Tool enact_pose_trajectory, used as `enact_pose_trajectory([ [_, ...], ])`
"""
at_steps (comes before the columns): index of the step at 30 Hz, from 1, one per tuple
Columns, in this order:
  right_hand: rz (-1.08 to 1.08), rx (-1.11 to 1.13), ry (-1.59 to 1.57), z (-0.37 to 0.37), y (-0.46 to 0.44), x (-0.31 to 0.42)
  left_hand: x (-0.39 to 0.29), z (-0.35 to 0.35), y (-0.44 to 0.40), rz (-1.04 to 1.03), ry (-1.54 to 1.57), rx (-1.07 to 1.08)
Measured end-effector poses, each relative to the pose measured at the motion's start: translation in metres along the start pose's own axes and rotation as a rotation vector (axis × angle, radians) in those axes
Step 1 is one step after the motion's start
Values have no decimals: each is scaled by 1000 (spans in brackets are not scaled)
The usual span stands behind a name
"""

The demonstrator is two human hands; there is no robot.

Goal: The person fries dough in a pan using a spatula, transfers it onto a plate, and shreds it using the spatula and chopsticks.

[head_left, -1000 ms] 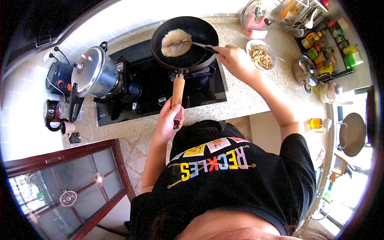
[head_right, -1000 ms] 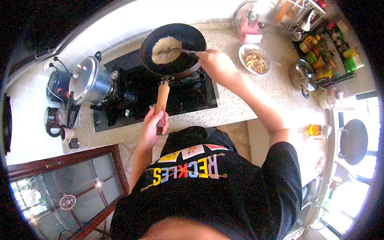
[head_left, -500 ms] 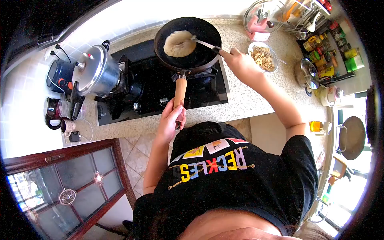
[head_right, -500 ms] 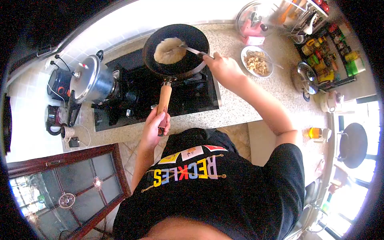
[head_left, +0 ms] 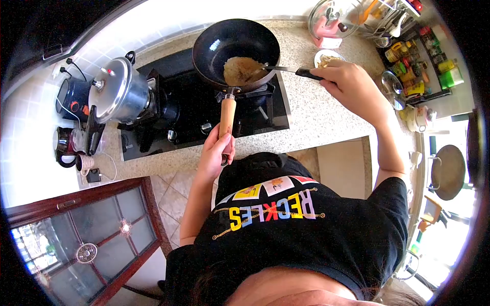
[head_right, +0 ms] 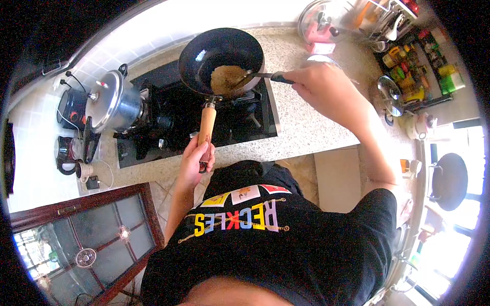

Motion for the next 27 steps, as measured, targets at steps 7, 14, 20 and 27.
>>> enact_pose_trajectory([
  [7, 35, -74, -68, -54, -25, 16, 1, 0, 0, 19, 2, -25],
  [14, -61, -296, -187, -64, -57, -14, 1, 1, 0, 25, 7, -25],
  [20, -62, -307, -153, -71, -55, -23, 3, 1, 0, 18, 27, -23],
  [27, 139, -119, -19, -105, -30, 8, 2, 1, -1, 17, 20, -17],
])
Point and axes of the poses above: each hand's wrist, its own y-axis away from the middle knuckle, its own z-axis out of the back of the hand, x = y × z, the point moved 8 cm from there along -y, towards the middle knuckle, and after that the axes turned 8 degrees about -x, right-handed, at the moved point
